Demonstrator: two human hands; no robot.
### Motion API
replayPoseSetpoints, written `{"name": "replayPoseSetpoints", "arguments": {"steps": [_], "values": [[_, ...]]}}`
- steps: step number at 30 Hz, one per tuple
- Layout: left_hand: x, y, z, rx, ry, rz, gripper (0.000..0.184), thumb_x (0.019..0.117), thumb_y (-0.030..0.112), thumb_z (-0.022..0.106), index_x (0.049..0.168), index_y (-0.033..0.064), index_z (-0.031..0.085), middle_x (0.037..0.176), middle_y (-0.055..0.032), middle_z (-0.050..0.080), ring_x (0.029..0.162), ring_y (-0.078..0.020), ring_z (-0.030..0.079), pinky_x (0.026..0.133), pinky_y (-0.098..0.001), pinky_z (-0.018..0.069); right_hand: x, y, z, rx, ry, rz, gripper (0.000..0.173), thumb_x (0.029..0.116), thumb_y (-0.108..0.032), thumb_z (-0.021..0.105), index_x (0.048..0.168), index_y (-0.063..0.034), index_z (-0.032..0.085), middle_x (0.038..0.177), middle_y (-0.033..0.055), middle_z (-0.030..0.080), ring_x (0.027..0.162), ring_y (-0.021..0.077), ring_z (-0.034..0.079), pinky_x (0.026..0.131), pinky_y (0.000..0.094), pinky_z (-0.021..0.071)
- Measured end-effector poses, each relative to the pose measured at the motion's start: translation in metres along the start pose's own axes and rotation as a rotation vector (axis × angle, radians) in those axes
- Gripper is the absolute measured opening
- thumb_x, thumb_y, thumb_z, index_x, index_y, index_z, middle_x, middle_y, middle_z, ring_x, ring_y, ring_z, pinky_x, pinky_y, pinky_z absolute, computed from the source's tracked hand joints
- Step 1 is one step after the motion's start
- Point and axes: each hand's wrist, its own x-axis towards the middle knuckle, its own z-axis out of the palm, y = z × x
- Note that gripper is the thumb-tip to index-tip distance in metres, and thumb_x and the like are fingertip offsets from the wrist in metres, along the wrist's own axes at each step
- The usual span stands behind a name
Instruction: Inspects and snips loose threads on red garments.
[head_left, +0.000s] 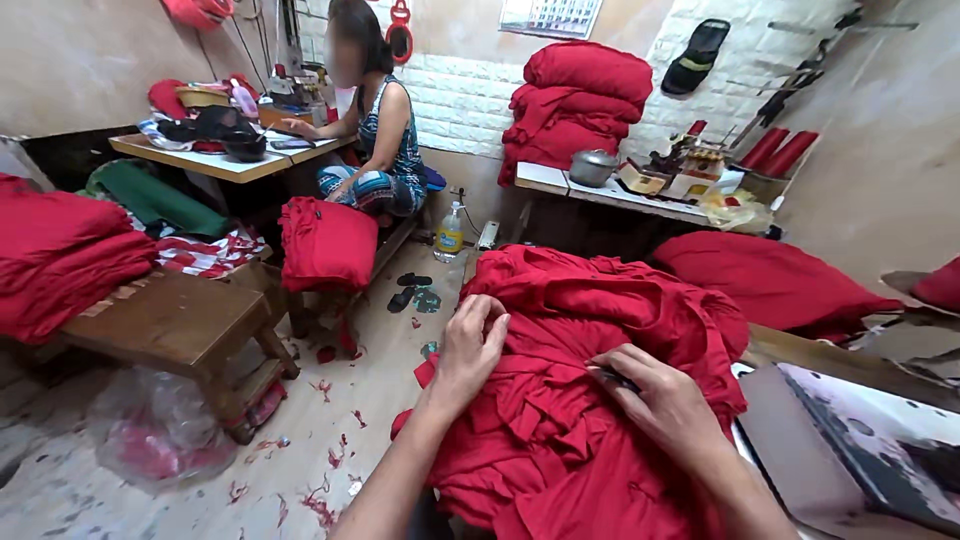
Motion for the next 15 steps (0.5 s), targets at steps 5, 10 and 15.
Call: {"name": "replayPoseSetpoints", "arguments": {"steps": [5,10,15], "values": [[-0.001,0.015,0.013,-0.026,-0.143,-0.027,0.038,0.0917,0.013,0.071,0.117,-0.0126,0.06,0.099,-0.0208,0.067,0.086,-0.0264,0.066,0.082,-0.0387,0.0547,0.028,-0.026,-0.021,-0.017,0.07,0.074,0.027,0.1025,-0.015,0.049,0.102,0.0014,0.069,0.082,0.0155,0.068,0.069,0.0301,0.068,0.06,0.0497,0.0542],[-0.013,0.009,0.027,-0.029,-0.081,0.005,0.043,0.0877,0.011,0.075,0.117,-0.0146,0.057,0.102,-0.0225,0.065,0.085,-0.0248,0.066,0.078,-0.0344,0.0552,0.061,-0.049,-0.002,0.043,-0.012,0.101,0.022,0.099,-0.019,0.062,0.101,-0.0007,0.073,0.093,0.0162,0.068,0.08,0.0296,0.068,0.071,0.048,0.0562],[-0.018,0.0,0.024,-0.072,-0.12,-0.049,0.045,0.0894,0.014,0.075,0.118,-0.0141,0.054,0.097,-0.0195,0.063,0.083,-0.0225,0.065,0.077,-0.0326,0.0549,0.074,-0.027,0.034,0.251,-0.236,0.345,0.018,0.0983,-0.012,0.06,0.101,0.0036,0.07,0.095,0.0185,0.068,0.09,0.0314,0.067,0.082,0.0526,0.0515]]}}
